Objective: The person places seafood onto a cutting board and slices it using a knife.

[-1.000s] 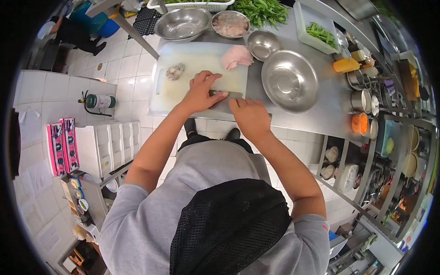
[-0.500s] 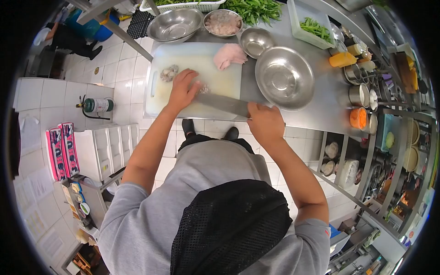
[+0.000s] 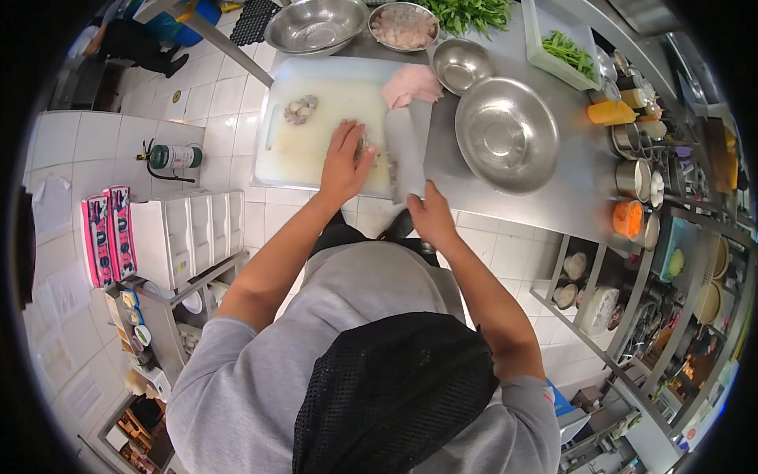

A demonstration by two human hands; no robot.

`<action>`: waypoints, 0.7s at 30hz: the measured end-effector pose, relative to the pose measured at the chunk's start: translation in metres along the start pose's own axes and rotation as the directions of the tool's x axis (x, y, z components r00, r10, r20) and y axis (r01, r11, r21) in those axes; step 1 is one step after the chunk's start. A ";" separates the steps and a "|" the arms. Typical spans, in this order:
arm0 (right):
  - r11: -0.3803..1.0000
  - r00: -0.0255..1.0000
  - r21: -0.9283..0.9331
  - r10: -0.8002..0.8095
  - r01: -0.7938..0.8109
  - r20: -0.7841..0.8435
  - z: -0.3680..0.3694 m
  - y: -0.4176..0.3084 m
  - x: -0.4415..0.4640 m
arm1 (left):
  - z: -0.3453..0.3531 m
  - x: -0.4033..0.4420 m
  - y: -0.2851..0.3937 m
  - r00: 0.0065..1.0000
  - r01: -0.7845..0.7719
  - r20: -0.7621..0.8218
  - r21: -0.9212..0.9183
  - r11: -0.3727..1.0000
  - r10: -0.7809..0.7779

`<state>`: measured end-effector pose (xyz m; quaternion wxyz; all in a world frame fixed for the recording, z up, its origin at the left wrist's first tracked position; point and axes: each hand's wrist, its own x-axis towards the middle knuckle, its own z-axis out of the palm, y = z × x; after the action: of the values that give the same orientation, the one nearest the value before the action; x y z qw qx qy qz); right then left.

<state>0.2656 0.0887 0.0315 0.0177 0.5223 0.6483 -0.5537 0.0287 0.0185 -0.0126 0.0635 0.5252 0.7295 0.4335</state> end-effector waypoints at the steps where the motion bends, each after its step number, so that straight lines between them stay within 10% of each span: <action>1: 0.991 0.991 0.001 -0.134 0.134 -0.010 0.014 0.004 0.009 | 0.002 0.001 0.003 1.000 0.007 -0.018 0.046 0.999 -0.006; 12: 0.818 0.865 -0.288 -0.444 0.498 0.234 0.046 -0.083 -0.011 | -0.026 0.042 -0.033 0.786 0.193 -0.574 -0.125 0.973 -0.230; 14: 0.773 0.859 -0.375 -0.445 0.512 0.253 0.021 -0.108 -0.030 | -0.047 0.059 -0.042 0.635 0.437 -0.347 -0.576 0.691 -0.690; 15: 0.728 0.855 -0.448 -0.443 0.519 0.270 0.011 -0.116 -0.037 | -0.040 0.071 -0.055 0.560 0.237 -0.340 -0.808 0.540 -0.755; 16: 0.714 0.849 -0.460 -0.454 0.528 0.270 0.003 -0.118 -0.041 | -0.040 0.071 -0.068 0.558 0.217 -0.350 -0.814 0.539 -0.752; 19: 0.739 0.854 -0.452 -0.508 0.499 0.112 -0.018 -0.111 -0.052 | -0.049 0.077 -0.073 0.501 0.161 0.280 -0.960 -0.229 -0.819; 21: 0.743 0.865 -0.501 -0.500 0.444 0.025 -0.025 -0.099 -0.052 | -0.049 0.087 -0.072 0.515 0.148 0.340 -0.940 -0.309 -0.787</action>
<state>0.2340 0.0886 0.1416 -0.0272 0.3486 0.8779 -0.3271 -0.0876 0.0570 -0.0008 0.4102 -0.1774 0.3396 0.8276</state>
